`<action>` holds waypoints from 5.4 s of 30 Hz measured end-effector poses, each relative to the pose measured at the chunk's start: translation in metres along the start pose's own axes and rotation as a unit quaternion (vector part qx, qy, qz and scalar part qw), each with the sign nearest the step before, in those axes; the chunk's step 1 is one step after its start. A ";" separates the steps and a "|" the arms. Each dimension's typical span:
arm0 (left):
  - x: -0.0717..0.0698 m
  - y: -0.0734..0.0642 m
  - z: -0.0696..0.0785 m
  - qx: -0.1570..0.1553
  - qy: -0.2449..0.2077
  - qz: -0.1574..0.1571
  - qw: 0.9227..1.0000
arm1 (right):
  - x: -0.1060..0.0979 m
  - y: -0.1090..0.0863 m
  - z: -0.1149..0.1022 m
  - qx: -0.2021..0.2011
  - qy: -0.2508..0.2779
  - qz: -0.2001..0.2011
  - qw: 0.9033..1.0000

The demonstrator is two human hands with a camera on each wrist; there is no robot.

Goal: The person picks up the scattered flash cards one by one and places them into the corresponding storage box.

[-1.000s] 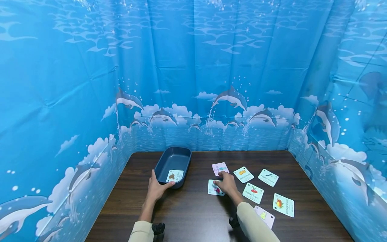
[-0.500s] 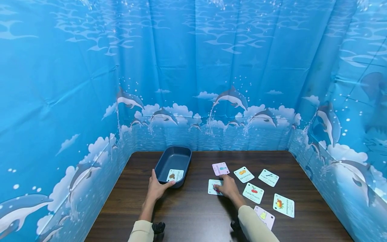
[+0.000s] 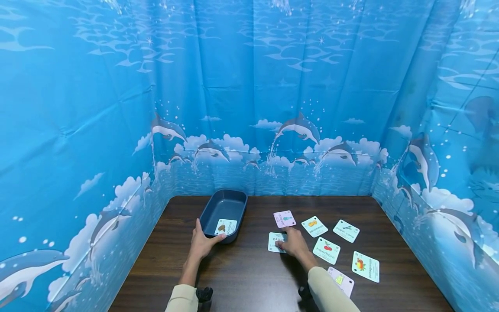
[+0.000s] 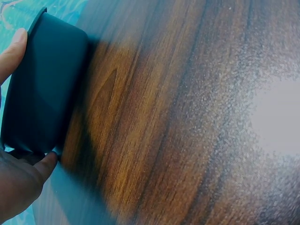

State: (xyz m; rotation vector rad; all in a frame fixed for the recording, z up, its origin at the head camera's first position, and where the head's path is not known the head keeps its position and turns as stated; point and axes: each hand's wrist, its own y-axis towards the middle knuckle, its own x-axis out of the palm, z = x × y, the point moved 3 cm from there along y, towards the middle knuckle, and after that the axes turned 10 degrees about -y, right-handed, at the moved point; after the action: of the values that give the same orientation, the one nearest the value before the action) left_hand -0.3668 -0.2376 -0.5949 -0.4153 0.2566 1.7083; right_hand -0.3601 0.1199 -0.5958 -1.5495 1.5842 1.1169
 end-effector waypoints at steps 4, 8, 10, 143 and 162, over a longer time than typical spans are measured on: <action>0.000 0.000 0.000 0.001 -0.001 -0.002 1.000 | 0.000 0.000 0.005 0.015 -0.003 -0.014 1.000; 0.000 0.001 -0.001 0.002 -0.001 -0.003 1.000 | 0.001 0.001 0.007 0.016 -0.016 -0.028 0.999; -0.001 0.001 -0.001 0.001 -0.002 -0.003 1.000 | 0.001 0.002 0.008 0.009 -0.026 -0.031 0.999; 0.005 -0.005 0.000 0.032 -0.008 0.023 0.999 | -0.008 0.040 -0.117 -0.015 0.193 0.024 0.981; 0.002 -0.006 -0.002 0.025 -0.010 0.023 0.999 | 0.005 0.040 -0.142 -0.024 0.215 0.022 0.976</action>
State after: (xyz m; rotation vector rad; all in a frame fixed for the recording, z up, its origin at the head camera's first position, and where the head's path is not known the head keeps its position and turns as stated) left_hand -0.3607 -0.2357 -0.5975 -0.3576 0.2952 1.7459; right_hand -0.3848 -0.0117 -0.5342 -1.8887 1.8881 0.8850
